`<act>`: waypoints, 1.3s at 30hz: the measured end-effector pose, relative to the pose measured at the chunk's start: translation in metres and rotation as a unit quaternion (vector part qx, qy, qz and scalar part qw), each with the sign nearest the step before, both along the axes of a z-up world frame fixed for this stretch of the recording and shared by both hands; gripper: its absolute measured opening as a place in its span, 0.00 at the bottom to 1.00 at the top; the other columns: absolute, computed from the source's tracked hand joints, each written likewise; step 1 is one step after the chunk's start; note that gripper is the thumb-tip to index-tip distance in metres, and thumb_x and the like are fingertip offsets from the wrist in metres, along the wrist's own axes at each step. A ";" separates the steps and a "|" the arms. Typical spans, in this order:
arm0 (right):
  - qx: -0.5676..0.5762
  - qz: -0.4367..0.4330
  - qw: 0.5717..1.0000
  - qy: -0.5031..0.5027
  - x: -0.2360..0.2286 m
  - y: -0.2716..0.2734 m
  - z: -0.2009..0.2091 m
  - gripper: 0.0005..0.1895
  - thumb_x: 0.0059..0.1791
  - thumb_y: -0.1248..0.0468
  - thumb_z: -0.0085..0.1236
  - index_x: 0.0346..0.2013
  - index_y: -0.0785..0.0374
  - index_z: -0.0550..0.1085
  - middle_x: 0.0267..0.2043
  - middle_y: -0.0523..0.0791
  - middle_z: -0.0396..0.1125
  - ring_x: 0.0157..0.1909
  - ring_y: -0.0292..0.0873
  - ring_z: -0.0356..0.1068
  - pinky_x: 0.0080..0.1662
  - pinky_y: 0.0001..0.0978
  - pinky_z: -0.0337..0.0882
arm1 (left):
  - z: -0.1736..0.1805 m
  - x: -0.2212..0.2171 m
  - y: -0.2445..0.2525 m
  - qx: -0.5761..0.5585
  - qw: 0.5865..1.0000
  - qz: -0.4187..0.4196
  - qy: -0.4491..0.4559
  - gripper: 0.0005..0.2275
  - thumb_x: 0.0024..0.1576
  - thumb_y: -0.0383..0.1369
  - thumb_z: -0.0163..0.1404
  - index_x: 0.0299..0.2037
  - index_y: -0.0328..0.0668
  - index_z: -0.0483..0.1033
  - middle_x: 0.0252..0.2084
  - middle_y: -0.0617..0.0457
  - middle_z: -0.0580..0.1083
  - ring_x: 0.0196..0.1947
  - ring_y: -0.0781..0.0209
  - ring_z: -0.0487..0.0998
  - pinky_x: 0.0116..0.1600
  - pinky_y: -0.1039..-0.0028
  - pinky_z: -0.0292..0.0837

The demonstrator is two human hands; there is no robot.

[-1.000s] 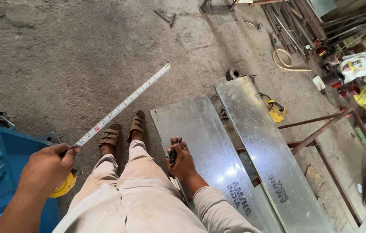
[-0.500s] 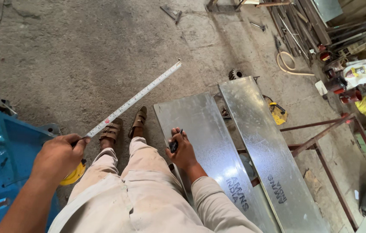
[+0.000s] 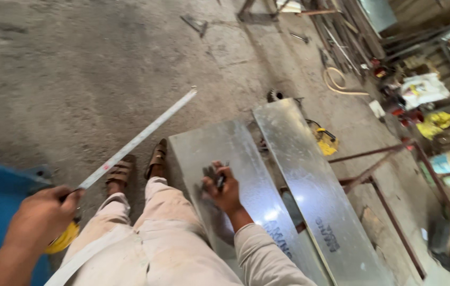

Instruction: The person measures and marks multiple metal sheets using a tape measure and a marker. They repeatedly extend the tape measure, align it along the sheet edges, and make marks at specific intervals. The process is repeated across several sheets in a workshop setting.

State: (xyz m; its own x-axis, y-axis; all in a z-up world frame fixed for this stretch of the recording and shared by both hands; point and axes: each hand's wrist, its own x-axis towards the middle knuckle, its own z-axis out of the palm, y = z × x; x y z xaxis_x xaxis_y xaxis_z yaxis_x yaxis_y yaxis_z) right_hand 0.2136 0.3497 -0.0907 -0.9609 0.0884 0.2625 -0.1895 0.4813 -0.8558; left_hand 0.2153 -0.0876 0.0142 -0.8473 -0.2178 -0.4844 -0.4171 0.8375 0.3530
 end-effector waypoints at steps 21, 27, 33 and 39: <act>0.471 -0.163 0.838 -0.221 -0.025 0.287 -0.048 0.17 0.43 0.61 0.62 0.43 0.56 0.68 0.38 0.56 0.74 0.41 0.62 0.75 0.44 0.55 0.74 | 0.010 -0.023 0.039 -0.123 0.986 -0.058 -0.100 0.16 0.65 0.49 0.46 0.56 0.68 0.83 0.48 0.49 0.82 0.45 0.54 0.86 0.51 0.64 0.81; 0.507 -0.149 0.813 -0.245 -0.022 0.280 0.000 0.20 0.42 0.60 0.64 0.45 0.55 0.67 0.36 0.55 0.73 0.40 0.62 0.75 0.42 0.56 0.74 | 0.010 -0.016 0.030 -0.092 0.992 -0.034 -0.077 0.16 0.63 0.49 0.47 0.55 0.63 0.84 0.50 0.49 0.82 0.49 0.51 0.83 0.53 0.62 0.79; 0.523 -0.047 0.841 -0.128 0.011 0.236 0.069 0.17 0.40 0.58 0.63 0.39 0.56 0.67 0.28 0.51 0.73 0.34 0.59 0.75 0.36 0.55 0.73 | 0.019 -0.013 0.024 -0.011 1.000 -0.021 -0.002 0.17 0.60 0.51 0.50 0.52 0.59 0.84 0.52 0.48 0.80 0.53 0.46 0.79 0.55 0.59 0.75; 0.492 0.053 0.869 -0.018 0.043 0.113 0.100 0.18 0.40 0.61 0.60 0.42 0.61 0.70 0.24 0.49 0.69 0.26 0.54 0.72 0.29 0.49 0.71 | 0.033 -0.008 0.022 0.036 0.999 0.008 -0.022 0.16 0.60 0.49 0.50 0.52 0.59 0.84 0.48 0.47 0.82 0.48 0.47 0.82 0.53 0.60 0.76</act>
